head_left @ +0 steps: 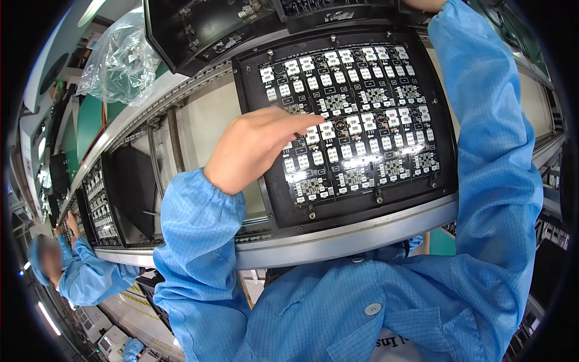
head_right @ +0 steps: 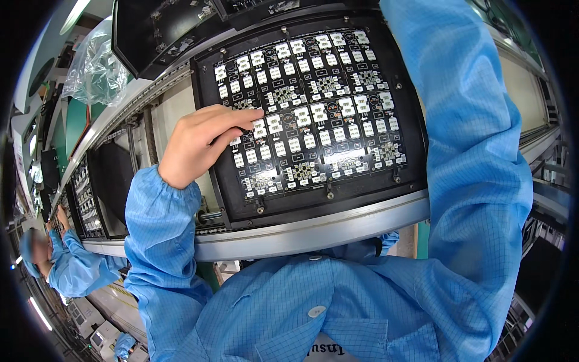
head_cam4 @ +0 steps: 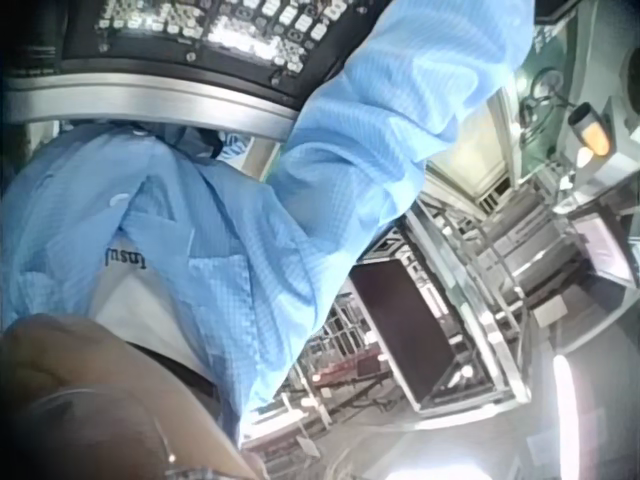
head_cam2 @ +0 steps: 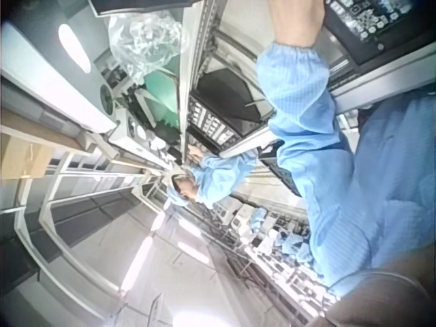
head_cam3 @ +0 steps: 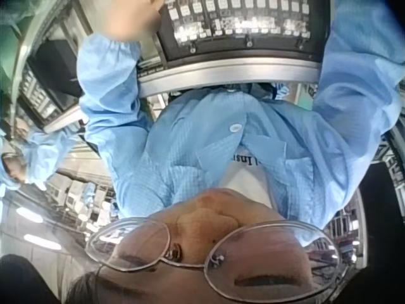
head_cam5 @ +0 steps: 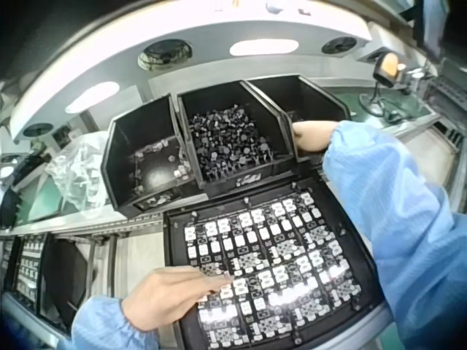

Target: Placing small electronic components manually onto a printed circuit board at an assembly station.

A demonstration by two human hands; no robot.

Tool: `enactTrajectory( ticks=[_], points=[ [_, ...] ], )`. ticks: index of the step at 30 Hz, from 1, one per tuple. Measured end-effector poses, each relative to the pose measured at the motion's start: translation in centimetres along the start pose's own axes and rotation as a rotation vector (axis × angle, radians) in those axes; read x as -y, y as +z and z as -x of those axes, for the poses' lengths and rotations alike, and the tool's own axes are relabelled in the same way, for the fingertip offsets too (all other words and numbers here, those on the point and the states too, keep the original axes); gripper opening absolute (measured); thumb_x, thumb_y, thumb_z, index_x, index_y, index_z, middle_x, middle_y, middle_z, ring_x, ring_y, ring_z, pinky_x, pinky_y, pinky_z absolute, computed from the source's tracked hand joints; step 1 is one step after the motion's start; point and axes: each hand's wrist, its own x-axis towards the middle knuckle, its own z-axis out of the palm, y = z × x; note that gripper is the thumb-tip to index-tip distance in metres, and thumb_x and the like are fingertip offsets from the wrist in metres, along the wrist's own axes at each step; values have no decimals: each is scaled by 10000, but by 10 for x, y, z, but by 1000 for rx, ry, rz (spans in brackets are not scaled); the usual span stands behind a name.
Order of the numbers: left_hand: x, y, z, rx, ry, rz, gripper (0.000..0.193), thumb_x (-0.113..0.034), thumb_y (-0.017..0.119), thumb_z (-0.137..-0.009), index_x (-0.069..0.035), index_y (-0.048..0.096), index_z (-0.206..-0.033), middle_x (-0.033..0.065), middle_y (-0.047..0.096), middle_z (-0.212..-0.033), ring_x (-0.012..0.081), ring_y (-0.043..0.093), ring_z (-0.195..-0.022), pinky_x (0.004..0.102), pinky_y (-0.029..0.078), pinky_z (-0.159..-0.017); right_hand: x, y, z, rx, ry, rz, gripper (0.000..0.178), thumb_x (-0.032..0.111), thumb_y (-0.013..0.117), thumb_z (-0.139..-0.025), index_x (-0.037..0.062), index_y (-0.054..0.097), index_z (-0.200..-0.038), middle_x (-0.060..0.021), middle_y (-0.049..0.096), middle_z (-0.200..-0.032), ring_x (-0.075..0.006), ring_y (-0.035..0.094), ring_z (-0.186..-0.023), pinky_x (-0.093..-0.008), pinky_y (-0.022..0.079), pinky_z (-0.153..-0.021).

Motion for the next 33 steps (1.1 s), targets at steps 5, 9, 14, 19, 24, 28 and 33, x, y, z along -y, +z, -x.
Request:
enactTrajectory(
  ticks=[5,9,14,19,24,28,33],
  points=[
    [-3,-1,4,17,-44,-94,333,57,588,-714,-52,656,-1021,102,653,-824,287,632,-785,372,528,-685,39,16,-11,-128,-50,180,177,94,599,-774,-6,680,-898,-200,675,-825,-313,653,-772,-367,508,-714],
    [-14,-5,-3,115,-39,-176,301,50,581,-706,-39,661,-983,104,653,-831,294,629,-805,375,527,-690,86,17,-6,-255,388,721,148,87,609,-757,-13,684,-836,-219,663,-781,-361,654,-752,-380,515,-691],
    [-21,1,0,-49,-117,-93,281,24,598,-765,-47,632,-1035,123,623,-986,312,612,-885,379,518,-743,81,6,5,-417,279,663,133,94,646,-721,2,700,-799,-224,642,-733,-369,647,-698,-382,525,-642],
    [-29,-11,19,-258,-286,-401,305,-65,616,-842,-49,573,-1143,169,630,-943,364,620,-822,415,513,-735,92,-7,22,-504,450,397,145,157,717,-722,34,733,-798,-128,687,-694,-183,657,-608,-314,517,-588],
    [-33,8,25,-87,-722,-389,544,-259,589,-914,10,367,-1333,233,620,-715,405,607,-614,465,484,-552,91,-20,39,-551,334,262,110,106,678,-780,3,712,-795,-88,682,-683,-138,639,-604,-258,512,-576],
    [-39,9,14,-72,-668,-362,569,-265,581,-916,51,349,-1330,241,620,-747,404,608,-635,454,484,-562,120,-8,40,-596,205,-45,100,67,617,-845,-23,658,-826,-45,649,-676,-102,603,-603,-227,500,-579],
    [-36,13,-6,10,-477,-162,500,-203,544,-926,1,355,-1341,266,619,-780,424,614,-680,491,484,-608,159,50,35,-185,71,-15,91,115,592,-892,24,593,-897,-38,571,-745,-73,566,-640,-234,479,-598]
  ],
)
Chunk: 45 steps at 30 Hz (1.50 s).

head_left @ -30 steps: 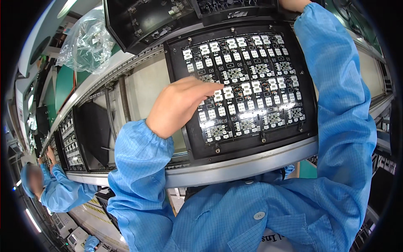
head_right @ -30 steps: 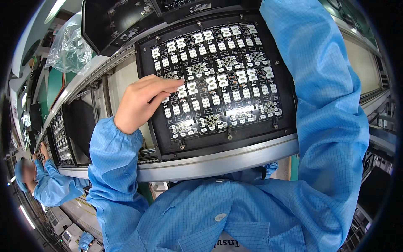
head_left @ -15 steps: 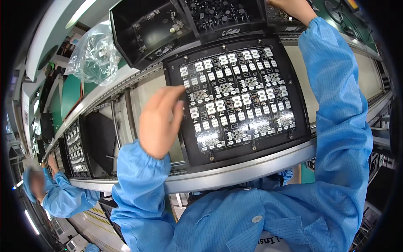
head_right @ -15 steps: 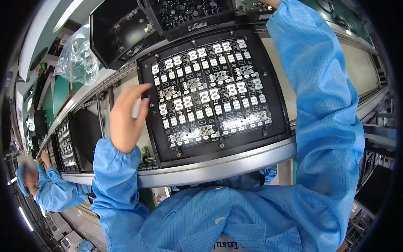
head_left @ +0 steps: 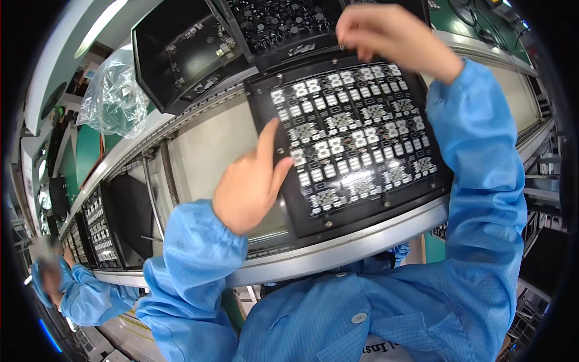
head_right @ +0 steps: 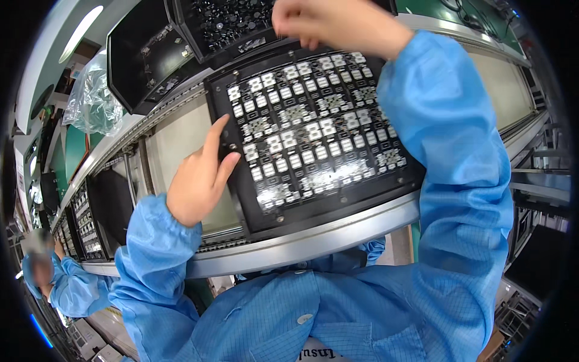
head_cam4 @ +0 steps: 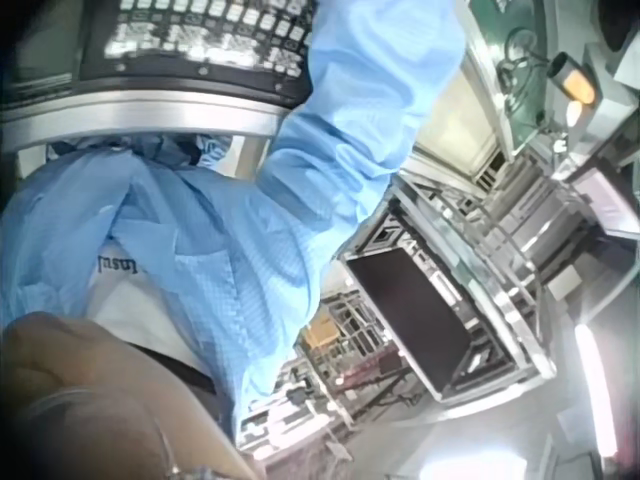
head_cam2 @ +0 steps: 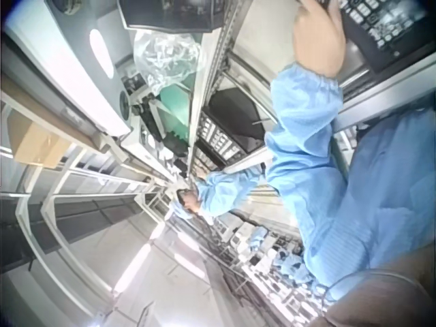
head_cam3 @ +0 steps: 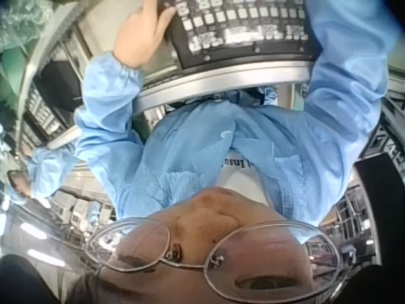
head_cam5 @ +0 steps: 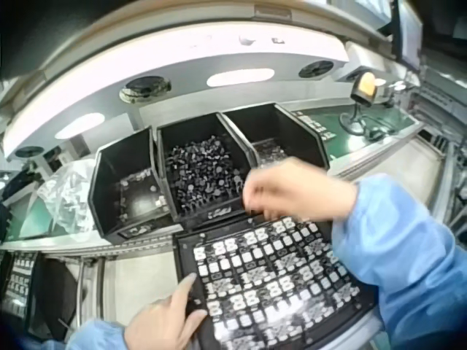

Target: Placing small electronic components manually onto a printed circuit board at an assembly station.

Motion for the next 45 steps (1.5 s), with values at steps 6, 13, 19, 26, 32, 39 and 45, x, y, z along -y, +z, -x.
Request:
enactTrajectory(
  ticks=[6,13,19,26,32,39,45],
  points=[
    [-12,-28,-73,-323,402,-264,299,-184,569,-887,0,536,-1120,187,648,-741,369,629,-678,456,502,-606,-37,42,14,91,-138,418,80,70,568,-851,-5,541,-858,-132,594,-824,-328,601,-755,-380,488,-683],
    [6,-53,-165,-483,957,-181,138,-86,608,-791,-3,666,-885,134,687,-879,309,673,-784,367,546,-718,-36,49,11,158,-72,488,101,106,543,-884,21,563,-834,-113,632,-849,-330,639,-792,-407,528,-710],
    [1,-36,-186,35,261,-859,164,-100,538,-808,-48,694,-813,156,679,-830,318,672,-810,410,545,-716,-34,53,10,119,-98,514,94,95,545,-877,17,567,-829,-119,628,-844,-324,646,-782,-401,534,-701],
    [1,-35,-188,-129,312,-789,138,-90,564,-769,-46,694,-758,181,667,-776,333,670,-787,416,541,-703,-24,67,15,117,-177,793,106,77,604,-810,27,542,-878,-111,580,-845,-308,627,-729,-399,514,-656],
    [14,-34,-197,-145,396,-710,101,-101,601,-732,-33,674,-745,192,647,-742,357,653,-762,432,526,-688,-15,37,7,-180,-255,487,131,117,663,-800,36,600,-881,-106,607,-740,-223,622,-637,-340,490,-568],
    [-20,-45,-177,-243,506,-235,105,-89,580,-744,-29,663,-770,193,644,-754,358,651,-756,424,522,-694,-76,-55,-14,-571,127,355,144,127,602,-837,-5,653,-868,-96,657,-712,-162,635,-655,-295,500,-596],
    [-28,-32,-131,-190,491,96,174,-43,687,-719,-10,694,-889,133,689,-808,228,687,-746,302,549,-701,-149,-42,-24,-67,-389,320,200,156,653,-783,9,696,-912,-173,688,-806,-263,664,-745,-361,513,-719]
  ],
)
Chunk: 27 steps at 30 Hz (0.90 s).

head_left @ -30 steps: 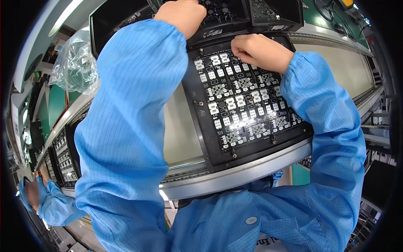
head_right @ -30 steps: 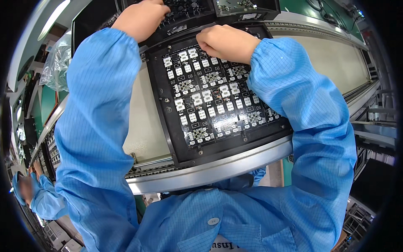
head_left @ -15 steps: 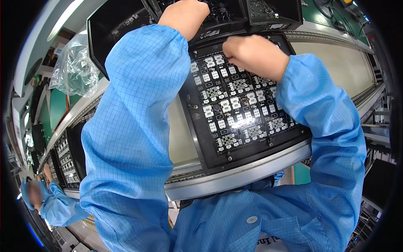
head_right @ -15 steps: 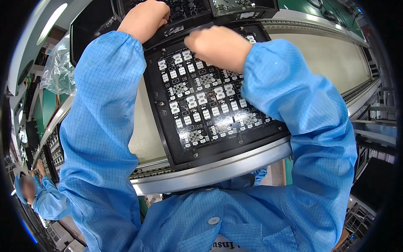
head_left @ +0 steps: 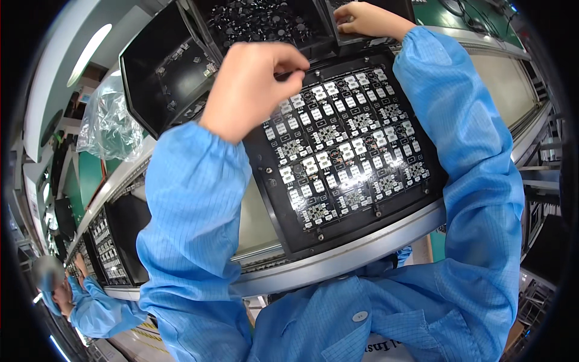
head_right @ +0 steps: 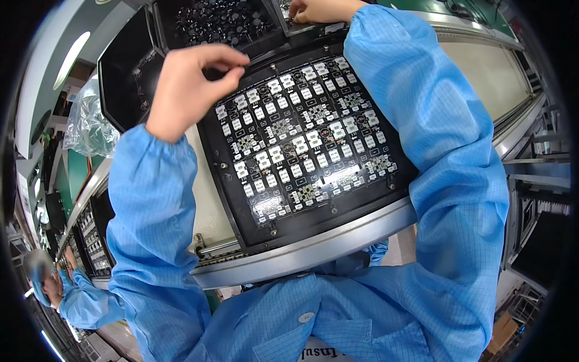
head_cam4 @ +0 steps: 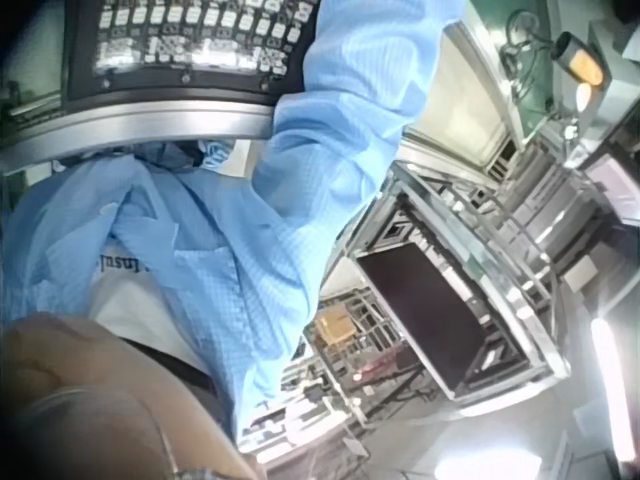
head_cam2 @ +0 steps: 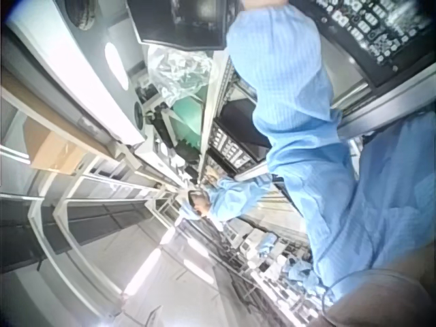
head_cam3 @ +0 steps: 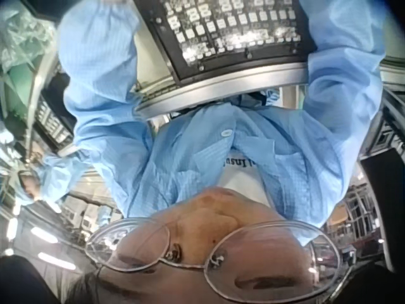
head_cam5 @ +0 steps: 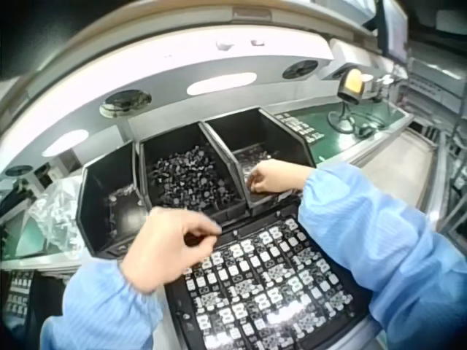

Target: Placing small electronic components manually onto a printed circuit board at an assembly station.

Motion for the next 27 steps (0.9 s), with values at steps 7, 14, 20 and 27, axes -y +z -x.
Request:
enactTrajectory(
  ticks=[7,14,20,27],
  points=[
    [20,17,42,106,-126,4,176,-7,646,-764,-13,699,-932,109,660,-862,238,647,-791,312,504,-737,68,-2,-43,59,464,146,155,120,660,-757,1,707,-845,-170,670,-732,-313,655,-663,-365,511,-645],
    [18,37,29,144,-105,24,181,25,612,-788,-4,675,-956,98,597,-866,227,591,-772,306,477,-715,80,-22,3,-430,403,291,136,105,668,-777,-6,699,-849,-181,667,-780,-318,656,-722,-360,515,-656],
    [15,43,25,143,-144,-16,148,25,609,-792,2,581,-935,126,602,-903,295,606,-854,362,494,-746,93,-27,16,-500,638,65,135,99,673,-790,-4,692,-876,-172,668,-779,-281,663,-698,-330,511,-633],
    [22,44,31,142,-61,-149,141,25,622,-768,16,573,-900,155,596,-897,354,578,-858,412,468,-751,69,-16,22,-540,439,255,116,101,671,-781,4,686,-843,-167,666,-782,-314,653,-732,-356,509,-663]
  ],
)
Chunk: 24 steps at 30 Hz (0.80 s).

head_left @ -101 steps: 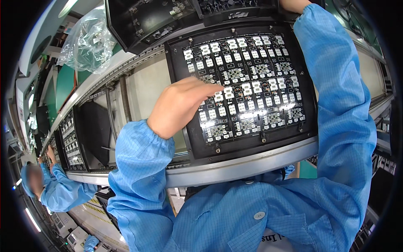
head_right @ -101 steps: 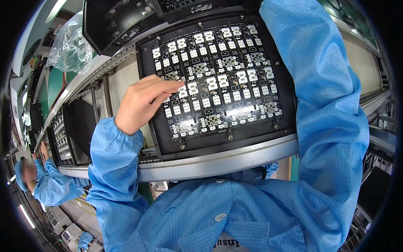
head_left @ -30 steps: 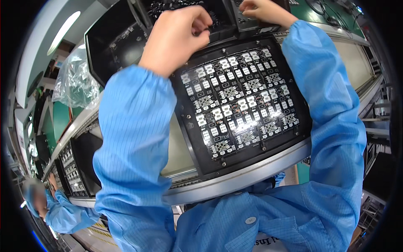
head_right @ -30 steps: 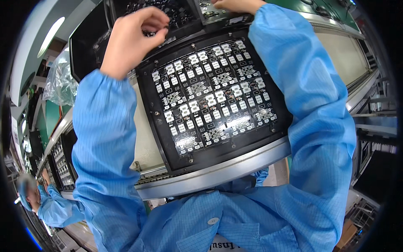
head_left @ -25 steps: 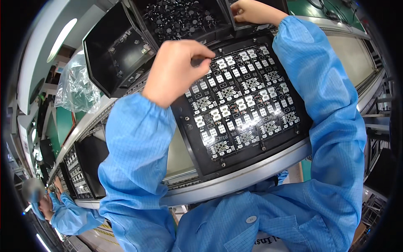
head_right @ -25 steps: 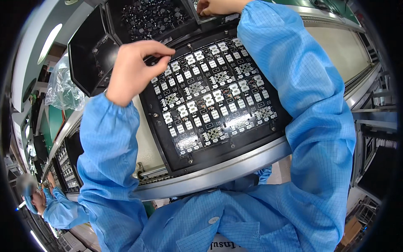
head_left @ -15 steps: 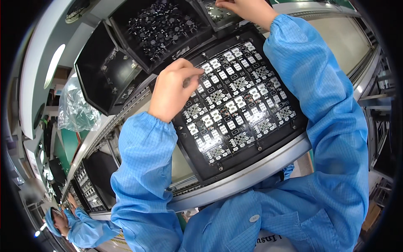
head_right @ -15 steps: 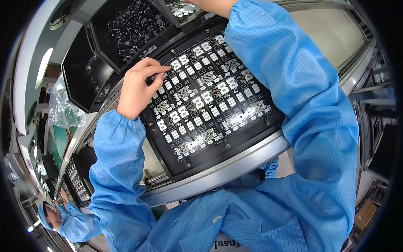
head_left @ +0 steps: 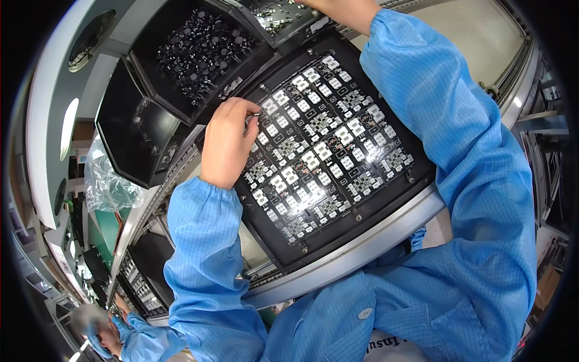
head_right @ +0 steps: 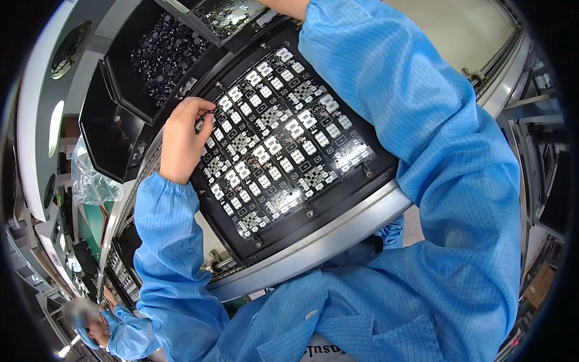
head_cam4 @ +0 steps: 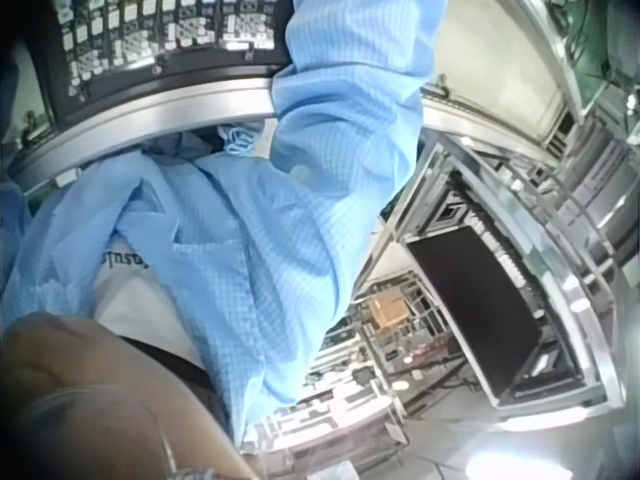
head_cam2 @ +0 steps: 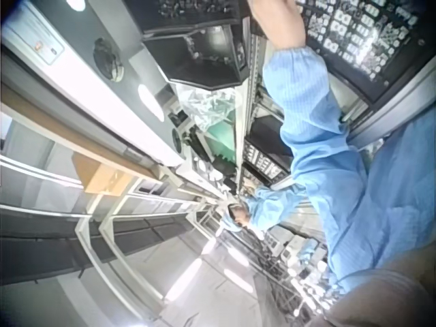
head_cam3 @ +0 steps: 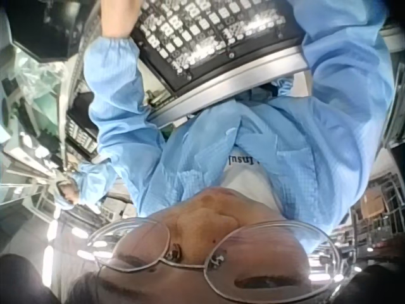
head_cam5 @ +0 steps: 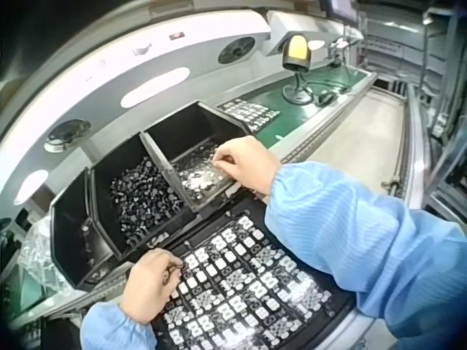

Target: Placing small electronic components manually onto a printed circuit board at an assembly station.

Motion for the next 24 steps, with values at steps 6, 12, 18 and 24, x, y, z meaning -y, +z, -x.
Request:
enactTrajectory(
  ticks=[6,12,18,24],
  points=[
    [-2,-3,0,13,10,-43,134,31,609,-777,17,586,-908,155,595,-914,353,576,-861,409,468,-753,-1,0,1,-19,-26,11,109,88,662,-773,10,675,-849,-165,666,-787,-323,653,-755,-361,513,-684],
    [0,-5,-2,52,-18,-34,125,31,608,-781,16,601,-905,151,593,-916,349,577,-870,411,467,-760,0,-2,1,24,50,-32,107,79,651,-775,12,670,-857,-170,670,-805,-314,662,-771,-356,518,-689],
    [-2,-6,5,11,36,-84,170,14,606,-795,7,619,-965,153,600,-896,347,582,-846,408,477,-747,3,2,-3,12,-2,2,101,62,649,-766,9,670,-850,-164,665,-779,-296,665,-748,-345,520,-673],
    [-18,-22,-2,-159,110,-206,184,-6,588,-812,-24,627,-991,132,608,-856,322,583,-830,411,475,-711,12,-9,1,46,111,-138,91,13,649,-747,-8,655,-836,-127,659,-714,-195,655,-644,-294,515,-621]
  ],
)
